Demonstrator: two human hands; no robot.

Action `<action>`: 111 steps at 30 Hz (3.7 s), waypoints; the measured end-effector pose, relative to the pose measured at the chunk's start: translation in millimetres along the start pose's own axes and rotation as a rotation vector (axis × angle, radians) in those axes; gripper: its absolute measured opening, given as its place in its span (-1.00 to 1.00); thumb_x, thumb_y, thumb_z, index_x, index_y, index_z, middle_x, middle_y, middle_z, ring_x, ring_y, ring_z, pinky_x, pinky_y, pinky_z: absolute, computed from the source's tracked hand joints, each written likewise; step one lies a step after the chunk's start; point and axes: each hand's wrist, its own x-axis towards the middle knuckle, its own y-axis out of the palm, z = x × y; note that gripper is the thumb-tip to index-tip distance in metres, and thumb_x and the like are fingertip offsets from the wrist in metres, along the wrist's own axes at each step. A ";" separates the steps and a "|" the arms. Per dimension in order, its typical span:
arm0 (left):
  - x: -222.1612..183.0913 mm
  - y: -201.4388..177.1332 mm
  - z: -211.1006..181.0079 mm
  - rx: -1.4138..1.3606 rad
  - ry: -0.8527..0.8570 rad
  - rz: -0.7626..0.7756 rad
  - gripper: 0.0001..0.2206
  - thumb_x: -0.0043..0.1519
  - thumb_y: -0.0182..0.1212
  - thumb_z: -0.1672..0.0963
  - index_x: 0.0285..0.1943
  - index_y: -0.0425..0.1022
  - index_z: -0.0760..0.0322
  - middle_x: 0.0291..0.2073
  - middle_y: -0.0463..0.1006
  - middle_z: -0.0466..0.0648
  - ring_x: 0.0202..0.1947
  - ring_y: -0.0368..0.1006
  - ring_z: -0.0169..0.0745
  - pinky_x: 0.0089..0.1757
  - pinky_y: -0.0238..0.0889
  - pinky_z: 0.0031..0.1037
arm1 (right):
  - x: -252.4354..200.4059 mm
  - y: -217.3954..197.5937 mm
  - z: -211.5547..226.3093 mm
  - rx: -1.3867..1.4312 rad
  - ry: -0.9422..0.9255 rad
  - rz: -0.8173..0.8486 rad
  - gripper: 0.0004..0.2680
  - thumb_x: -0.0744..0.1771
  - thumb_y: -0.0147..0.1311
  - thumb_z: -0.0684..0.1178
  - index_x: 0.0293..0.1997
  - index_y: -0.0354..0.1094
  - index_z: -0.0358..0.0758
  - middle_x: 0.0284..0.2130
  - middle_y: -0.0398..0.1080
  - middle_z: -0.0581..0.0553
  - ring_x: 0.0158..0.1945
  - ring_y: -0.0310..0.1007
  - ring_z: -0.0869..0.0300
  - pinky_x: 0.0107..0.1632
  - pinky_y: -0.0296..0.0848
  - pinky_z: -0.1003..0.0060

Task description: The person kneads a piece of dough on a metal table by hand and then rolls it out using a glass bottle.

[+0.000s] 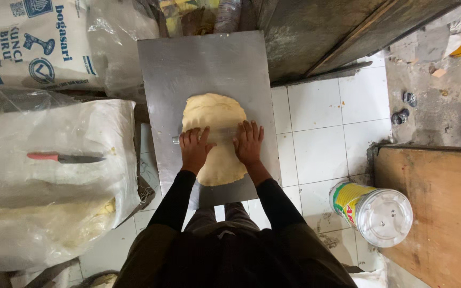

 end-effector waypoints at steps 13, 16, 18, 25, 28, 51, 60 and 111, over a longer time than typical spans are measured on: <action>106.3 30.0 40.4 -0.066 -0.095 -0.160 -0.86 0.24 0.23 0.05 -0.33 0.52 0.12 -0.34 0.46 -0.10 -0.33 0.42 -0.04 -0.28 0.23 -0.19 | 115.8 45.8 -16.7 0.102 0.029 0.015 -0.93 0.26 0.14 -0.10 -0.40 0.39 -0.25 -0.44 0.41 -0.16 -0.32 0.37 -0.07 -0.31 0.36 -0.01; 124.9 31.2 42.8 -0.070 -0.093 -0.139 -0.82 0.22 0.21 0.05 -0.40 0.48 0.14 -0.42 0.44 -0.10 -0.44 0.39 -0.07 -0.39 0.22 -0.21 | 134.8 45.2 -21.8 0.105 -0.007 -0.012 -0.92 0.27 0.13 -0.11 -0.39 0.39 -0.28 -0.47 0.40 -0.16 -0.37 0.37 -0.04 -0.39 0.36 0.06; 136.4 33.4 44.8 -0.073 -0.113 -0.080 -0.79 0.23 0.22 0.06 -0.44 0.49 0.18 -0.47 0.44 -0.09 -0.50 0.38 -0.07 -0.46 0.20 -0.22 | 142.8 48.4 -23.4 0.104 -0.019 -0.005 -0.91 0.28 0.12 -0.11 -0.40 0.39 -0.28 -0.49 0.39 -0.17 -0.41 0.37 -0.02 -0.42 0.36 0.10; 158.6 36.5 43.5 -0.095 -0.183 -0.111 -0.75 0.33 0.16 0.07 -0.39 0.55 0.25 -0.44 0.52 -0.04 -0.51 0.43 -0.01 -0.49 0.22 -0.21 | 167.3 66.7 -36.5 0.094 -0.009 0.052 -0.88 0.28 0.13 -0.10 -0.47 0.34 -0.23 -0.54 0.39 -0.15 -0.48 0.40 -0.01 -0.44 0.41 0.11; 158.4 42.2 43.1 0.006 -0.222 -0.093 -0.72 0.33 0.11 0.05 -0.44 0.52 0.19 -0.44 0.53 -0.03 -0.48 0.45 0.03 -0.43 0.30 -0.15 | 169.8 72.1 -37.3 0.062 -0.017 0.053 -0.87 0.31 0.14 -0.05 -0.43 0.37 -0.22 -0.51 0.41 -0.14 -0.47 0.44 -0.02 -0.43 0.43 0.09; 75.3 6.1 41.4 0.062 0.139 0.111 -0.29 0.06 0.25 -0.25 0.28 0.39 0.13 -0.03 0.47 -0.01 0.00 0.42 0.01 -0.01 0.26 -0.07 | 86.4 25.6 -21.9 0.026 -0.002 0.158 -0.66 0.34 0.21 0.19 0.03 0.39 -0.31 -0.05 0.38 -0.36 0.01 0.32 -0.26 0.04 0.43 -0.09; -42.8 -33.7 55.4 -0.025 -0.012 0.057 -0.34 0.21 0.25 -0.19 0.39 0.32 0.18 0.18 0.40 0.08 0.18 0.30 0.06 0.14 0.15 0.00 | 5.8 3.4 28.8 0.232 -0.223 0.178 -0.59 0.32 0.20 0.07 0.24 0.29 -0.33 0.19 0.27 -0.47 0.28 0.19 -0.33 0.29 0.26 -0.14; 140.7 20.9 124.7 0.116 -0.423 -0.081 -0.64 0.38 0.05 -0.06 -0.35 0.57 0.17 -0.37 0.60 -0.02 -0.30 0.53 0.06 -0.19 0.32 -0.07 | 197.0 78.0 50.0 0.075 -0.179 0.125 -0.60 0.26 0.23 0.29 -0.15 0.48 -0.34 -0.31 0.46 -0.28 -0.14 0.42 -0.13 -0.01 0.40 -0.03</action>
